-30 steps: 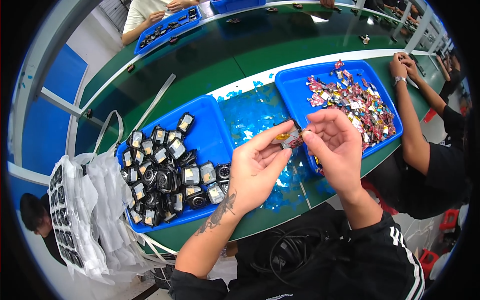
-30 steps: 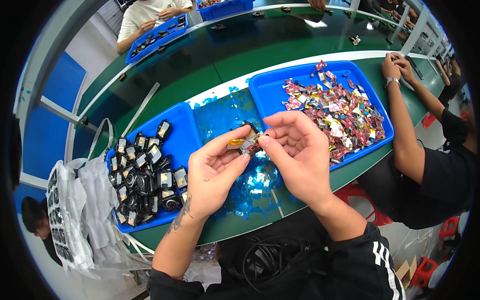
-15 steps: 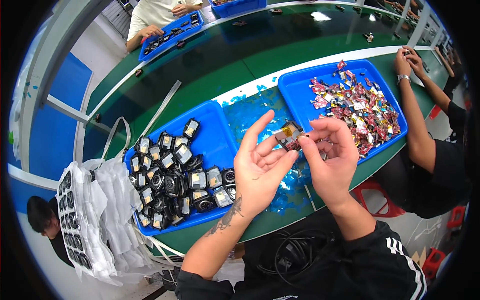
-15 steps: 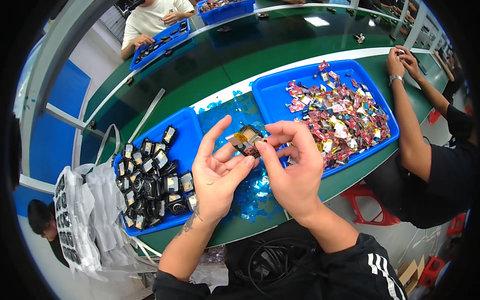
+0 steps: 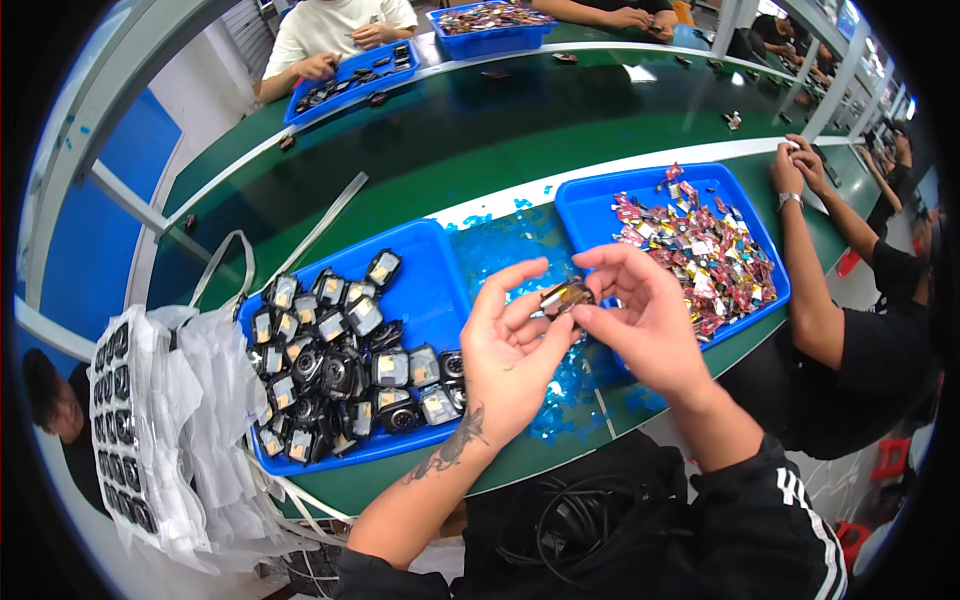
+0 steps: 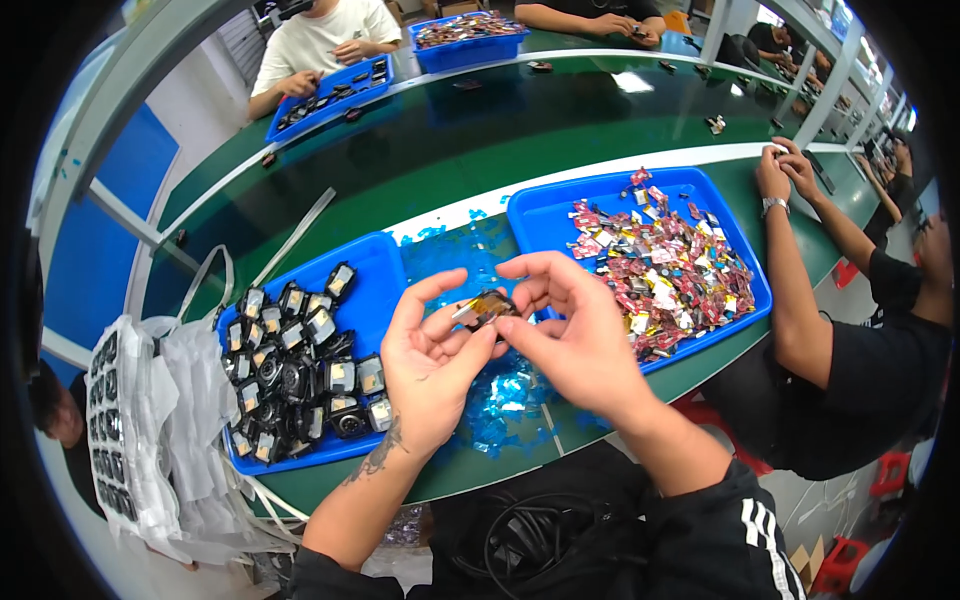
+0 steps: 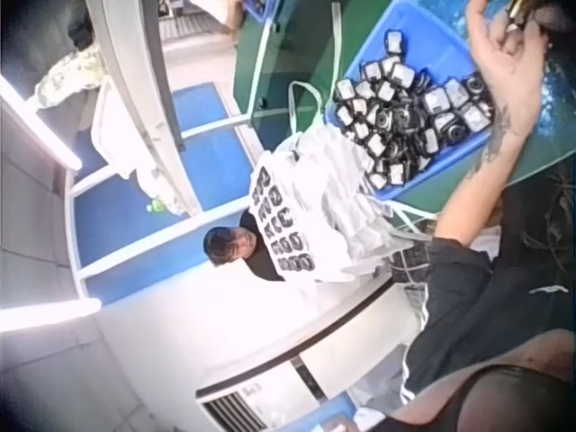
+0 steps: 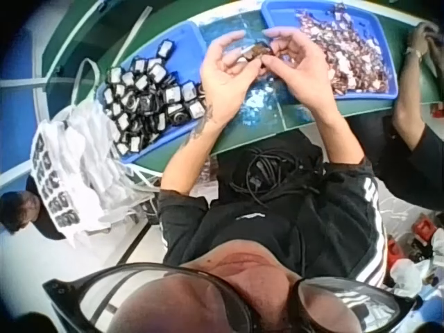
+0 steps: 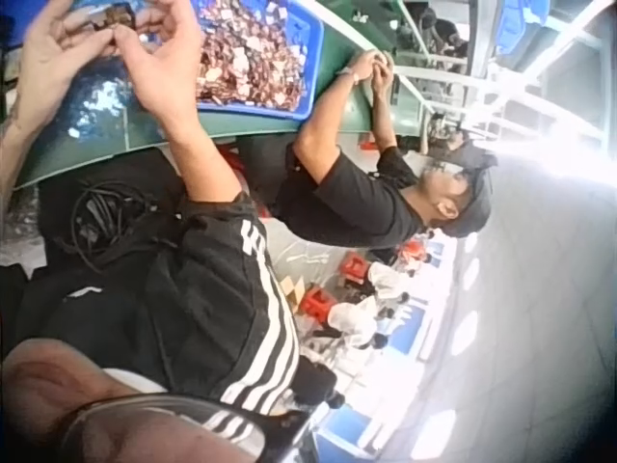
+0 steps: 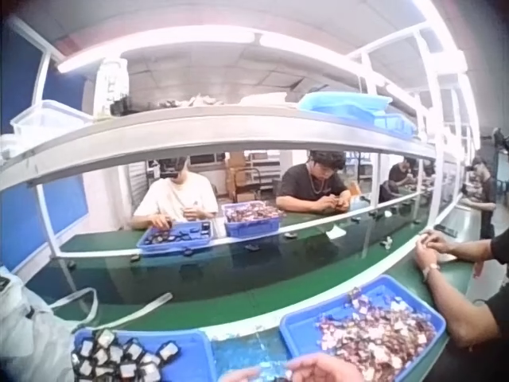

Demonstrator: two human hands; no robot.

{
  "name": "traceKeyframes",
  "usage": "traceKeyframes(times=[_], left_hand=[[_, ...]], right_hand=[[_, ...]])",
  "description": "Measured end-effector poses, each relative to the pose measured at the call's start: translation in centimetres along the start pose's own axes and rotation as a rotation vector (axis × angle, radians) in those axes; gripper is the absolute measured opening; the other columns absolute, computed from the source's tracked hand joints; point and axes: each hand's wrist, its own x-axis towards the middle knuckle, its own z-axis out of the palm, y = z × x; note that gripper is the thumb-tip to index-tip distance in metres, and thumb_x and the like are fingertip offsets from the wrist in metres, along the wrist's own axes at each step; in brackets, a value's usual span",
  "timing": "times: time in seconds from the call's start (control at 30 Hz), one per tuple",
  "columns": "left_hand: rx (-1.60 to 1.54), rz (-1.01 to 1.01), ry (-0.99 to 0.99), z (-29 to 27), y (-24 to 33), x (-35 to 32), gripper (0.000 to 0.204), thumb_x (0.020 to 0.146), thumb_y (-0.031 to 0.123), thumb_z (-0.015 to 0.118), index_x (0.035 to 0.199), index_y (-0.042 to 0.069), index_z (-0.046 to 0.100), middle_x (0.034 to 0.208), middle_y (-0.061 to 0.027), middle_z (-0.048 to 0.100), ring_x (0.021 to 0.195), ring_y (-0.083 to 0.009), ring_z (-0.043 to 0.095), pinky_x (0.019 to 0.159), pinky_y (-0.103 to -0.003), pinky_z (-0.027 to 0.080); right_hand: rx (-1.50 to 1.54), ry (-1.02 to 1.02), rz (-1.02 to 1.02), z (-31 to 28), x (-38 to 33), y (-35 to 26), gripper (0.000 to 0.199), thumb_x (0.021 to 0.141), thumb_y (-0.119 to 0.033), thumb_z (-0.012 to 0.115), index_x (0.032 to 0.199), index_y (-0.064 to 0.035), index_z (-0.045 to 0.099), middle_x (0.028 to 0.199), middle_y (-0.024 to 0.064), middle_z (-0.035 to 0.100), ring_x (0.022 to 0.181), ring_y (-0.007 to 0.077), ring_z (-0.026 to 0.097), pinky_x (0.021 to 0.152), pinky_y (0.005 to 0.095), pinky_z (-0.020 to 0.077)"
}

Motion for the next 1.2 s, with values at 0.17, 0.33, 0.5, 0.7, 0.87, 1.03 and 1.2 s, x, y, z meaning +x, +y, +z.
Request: traceKeyframes(times=[0.17, 0.33, 0.5, 0.7, 0.87, 1.03, 1.2], left_hand=[[0.525, 0.480, 0.201, 1.1, -1.1, 0.2, 0.064, 0.079, 0.003, 0.075, 0.132, 0.005, 0.041, 0.125, -0.0174, 0.054, 0.089, -0.0209, 0.065, 0.068, -0.030, 0.056], [1.165, 1.274, -0.291, 1.4, -0.8, -1.6, 0.014, 0.074, 0.012, 0.077, 0.081, 0.006, 0.067, 0.064, 0.0022, 0.053, 0.056, -0.0121, 0.051, 0.047, -0.024, 0.041], [1.181, 1.462, -0.419, 1.2, -2.5, -2.8, 0.009, 0.074, 0.009, 0.067, 0.076, 0.003, 0.061, 0.069, -0.0012, 0.052, 0.064, -0.0123, 0.050, 0.050, -0.025, 0.036], [1.105, 1.499, -0.390, 1.0, -1.2, -3.3, 0.016, 0.071, 0.009, 0.066, 0.083, -0.001, 0.064, 0.068, -0.0009, 0.050, 0.063, -0.0126, 0.049, 0.049, -0.025, 0.034], [1.168, 1.490, -0.222, 0.1, 0.3, -2.0, 0.033, 0.068, 0.014, 0.065, 0.099, 0.005, 0.069, 0.075, 0.0013, 0.050, 0.065, -0.0110, 0.049, 0.050, -0.025, 0.036], [1.050, 1.201, 0.628, -2.0, 1.1, -0.1, 0.074, 0.078, 0.012, 0.068, 0.138, -0.002, 0.028, 0.135, -0.0199, 0.039, 0.118, -0.0304, 0.041, 0.091, -0.041, 0.037], [0.249, 0.356, 0.283, -2.6, 1.1, 2.3, 0.037, 0.101, 0.022, 0.052, 0.128, 0.000, 0.042, 0.112, -0.0083, 0.053, 0.098, -0.0137, 0.051, 0.082, -0.027, 0.043]], right_hand=[[-0.085, -0.199, -0.002, -1.7, 6.4, -2.9, 0.043, 0.079, 0.004, 0.066, 0.120, -0.0006, 0.053, 0.084, 0.0023, 0.061, 0.083, 0.0136, 0.067, 0.072, 0.0260, 0.0516], [-0.526, -0.259, 0.150, 0.4, 21.6, 0.4, 0.047, 0.074, 0.002, 0.074, 0.118, 0.0020, 0.057, 0.092, 0.0130, 0.067, 0.081, 0.0200, 0.067, 0.069, 0.0270, 0.0550], [-0.941, -0.152, 0.033, 0.3, 26.9, 7.0, 0.038, 0.062, -0.009, 0.086, 0.095, -0.0007, 0.068, 0.091, 0.0141, 0.068, 0.084, 0.0257, 0.068, 0.075, 0.0375, 0.0539], [-0.946, -0.431, -0.528, 9.5, 18.9, -0.4, 0.031, 0.085, -0.036, 0.067, 0.091, -0.0053, 0.071, 0.086, 0.0166, 0.069, 0.085, 0.0341, 0.067, 0.076, 0.0421, 0.0534], [-1.151, -0.456, -0.381, 15.2, 16.8, 5.0, 0.018, 0.073, -0.014, 0.065, 0.090, -0.0063, 0.064, 0.084, 0.0197, 0.068, 0.084, 0.0396, 0.066, 0.078, 0.0493, 0.0528], [-0.749, -0.276, -0.437, 11.5, 14.3, 1.7, 0.019, 0.076, -0.012, 0.065, 0.091, -0.0013, 0.068, 0.079, 0.0160, 0.069, 0.077, 0.0310, 0.069, 0.070, 0.0402, 0.0549], [-0.278, -0.148, -0.217, 5.3, 8.2, -0.2, 0.016, 0.086, -0.015, 0.067, 0.091, 0.0007, 0.067, 0.076, 0.0054, 0.069, 0.067, 0.0104, 0.065, 0.060, 0.0248, 0.0521]])
